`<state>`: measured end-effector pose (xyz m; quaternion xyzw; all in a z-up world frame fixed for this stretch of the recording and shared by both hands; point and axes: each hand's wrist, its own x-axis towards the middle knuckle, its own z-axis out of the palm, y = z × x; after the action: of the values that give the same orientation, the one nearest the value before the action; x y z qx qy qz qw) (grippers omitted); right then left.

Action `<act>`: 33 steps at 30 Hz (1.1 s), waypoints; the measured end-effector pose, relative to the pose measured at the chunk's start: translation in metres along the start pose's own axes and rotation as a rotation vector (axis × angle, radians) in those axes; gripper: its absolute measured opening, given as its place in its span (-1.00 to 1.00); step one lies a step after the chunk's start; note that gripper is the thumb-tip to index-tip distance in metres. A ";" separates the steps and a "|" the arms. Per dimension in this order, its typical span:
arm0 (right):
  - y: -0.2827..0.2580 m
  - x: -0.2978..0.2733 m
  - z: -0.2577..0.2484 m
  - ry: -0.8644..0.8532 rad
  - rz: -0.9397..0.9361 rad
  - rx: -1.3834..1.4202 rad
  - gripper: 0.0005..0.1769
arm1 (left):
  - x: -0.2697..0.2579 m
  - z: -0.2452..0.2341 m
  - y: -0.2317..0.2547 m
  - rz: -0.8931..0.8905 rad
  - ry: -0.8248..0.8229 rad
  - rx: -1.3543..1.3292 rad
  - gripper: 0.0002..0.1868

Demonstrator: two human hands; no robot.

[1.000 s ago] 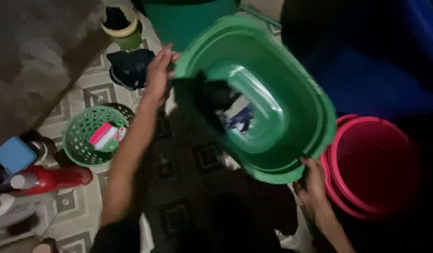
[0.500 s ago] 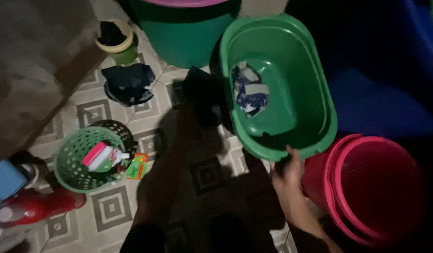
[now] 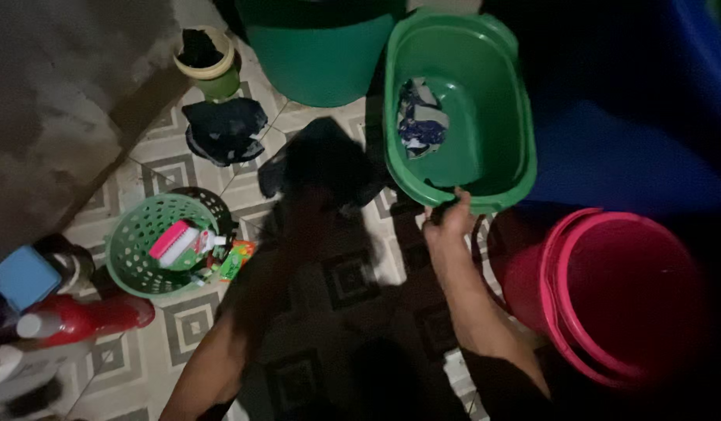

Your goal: The person rinses a dark garment by hand by pouring water from a pink pitcher and scrubbing it, then wrings the garment over the floor.

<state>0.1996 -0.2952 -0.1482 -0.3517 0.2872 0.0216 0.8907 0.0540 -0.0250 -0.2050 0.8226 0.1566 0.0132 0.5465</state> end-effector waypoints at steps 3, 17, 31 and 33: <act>0.015 0.020 0.011 -0.023 -0.041 0.103 -0.40 | -0.008 0.007 0.006 0.040 -0.046 0.042 -0.70; 0.064 0.110 0.029 -0.034 0.067 -0.124 -0.50 | -0.025 0.033 0.021 0.275 -0.212 0.249 -0.79; -0.120 -0.114 -0.138 -0.641 -0.080 -1.033 -0.87 | -0.054 0.081 0.129 0.799 0.092 0.312 -0.87; -0.158 -0.137 -0.176 -0.575 -0.239 -1.195 -0.87 | -0.066 0.094 0.159 0.923 0.101 0.323 -0.88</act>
<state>0.0358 -0.5040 -0.0817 -0.7936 -0.0632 0.1710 0.5804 0.0483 -0.1831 -0.0892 0.8788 -0.1979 0.2693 0.3407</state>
